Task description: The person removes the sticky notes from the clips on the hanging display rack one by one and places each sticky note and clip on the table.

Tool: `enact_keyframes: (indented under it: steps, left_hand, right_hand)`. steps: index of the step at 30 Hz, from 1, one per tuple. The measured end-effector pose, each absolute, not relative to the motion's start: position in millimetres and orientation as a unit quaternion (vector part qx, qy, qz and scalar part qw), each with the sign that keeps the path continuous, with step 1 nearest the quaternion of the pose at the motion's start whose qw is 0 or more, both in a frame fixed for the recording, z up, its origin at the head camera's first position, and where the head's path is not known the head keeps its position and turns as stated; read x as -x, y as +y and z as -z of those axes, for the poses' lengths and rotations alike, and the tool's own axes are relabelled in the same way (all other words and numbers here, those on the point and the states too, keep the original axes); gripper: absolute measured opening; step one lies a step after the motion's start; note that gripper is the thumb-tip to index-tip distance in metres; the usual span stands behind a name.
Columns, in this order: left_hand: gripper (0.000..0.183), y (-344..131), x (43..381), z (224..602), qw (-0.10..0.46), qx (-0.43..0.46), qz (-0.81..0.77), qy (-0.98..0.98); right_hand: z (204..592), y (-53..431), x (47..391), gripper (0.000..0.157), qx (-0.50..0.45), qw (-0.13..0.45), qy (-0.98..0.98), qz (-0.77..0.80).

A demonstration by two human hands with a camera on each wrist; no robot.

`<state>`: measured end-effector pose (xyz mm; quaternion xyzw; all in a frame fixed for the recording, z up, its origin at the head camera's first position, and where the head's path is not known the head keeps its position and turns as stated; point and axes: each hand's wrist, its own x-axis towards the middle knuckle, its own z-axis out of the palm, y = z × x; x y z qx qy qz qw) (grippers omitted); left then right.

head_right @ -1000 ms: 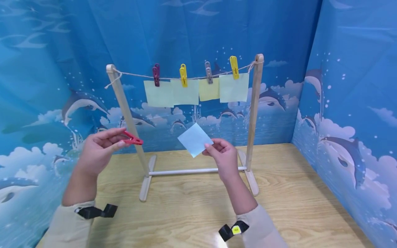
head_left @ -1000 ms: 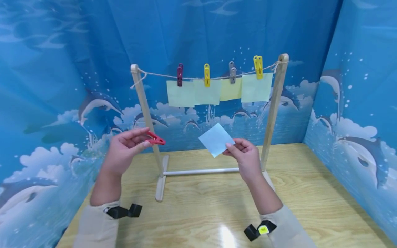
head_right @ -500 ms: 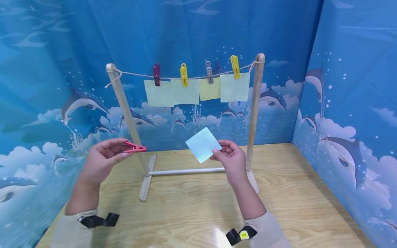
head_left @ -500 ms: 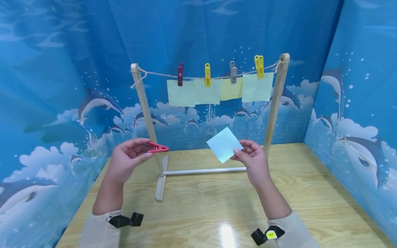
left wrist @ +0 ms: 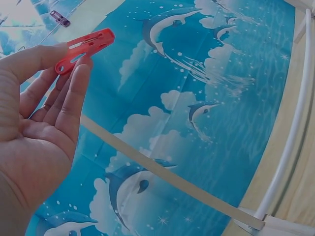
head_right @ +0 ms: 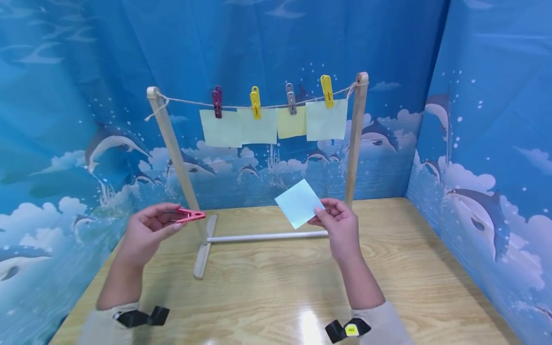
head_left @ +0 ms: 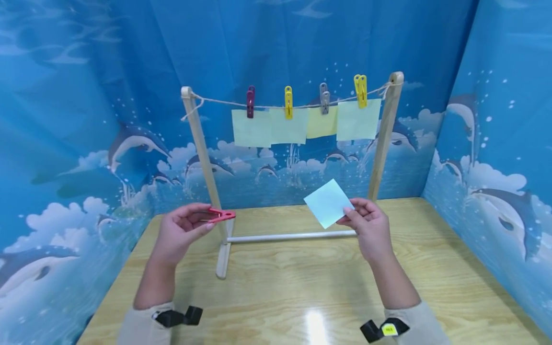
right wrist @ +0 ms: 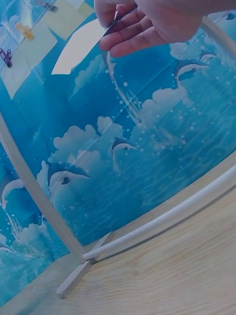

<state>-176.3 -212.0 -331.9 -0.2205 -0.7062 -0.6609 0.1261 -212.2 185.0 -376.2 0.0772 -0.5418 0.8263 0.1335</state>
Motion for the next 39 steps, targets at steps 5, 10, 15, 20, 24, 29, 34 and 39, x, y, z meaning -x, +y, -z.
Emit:
enact_keyframes:
  steps: [5,10,15,20,24,29,34,39]
  left_hand:
    - [0.032,-211.3,172.5,338.6,0.139,0.181,0.656,-0.72]
    - [0.034,-214.2,169.8,345.6,0.145,0.178,0.659,-0.717]
    - [0.034,-217.3,166.8,351.1,0.15,0.158,0.66,-0.719]
    - [0.035,-220.0,164.3,357.9,0.156,0.154,0.668,-0.712]
    - [0.034,-222.7,162.2,363.9,0.163,0.152,0.669,-0.709]
    - [0.034,-226.5,159.1,369.9,0.168,0.119,0.67,-0.713]
    - [0.035,-231.0,156.3,376.2,0.169,0.085,0.669,-0.719]
    - [0.036,-235.8,155.7,383.7,0.167,0.065,0.684,-0.707]
  right_hand:
    - [381.0,196.7,209.9,0.012,-0.082,0.141,-0.522,-0.837]
    - [386.6,205.4,206.7,0.016,-0.093,0.149,-0.5,-0.848]
    - [390.1,211.4,204.2,0.02,-0.103,0.152,-0.487,-0.854]
    - [394.9,217.7,203.7,0.019,-0.101,0.155,-0.484,-0.855]
    - [399.7,224.9,204.0,0.019,-0.087,0.161,-0.492,-0.851]
    - [404.6,234.4,202.2,0.018,-0.075,0.169,-0.49,-0.852]
    - [408.3,244.6,200.0,0.014,-0.072,0.165,-0.466,-0.866]
    - [414.1,255.8,198.2,0.014,-0.072,0.167,-0.458,-0.87]
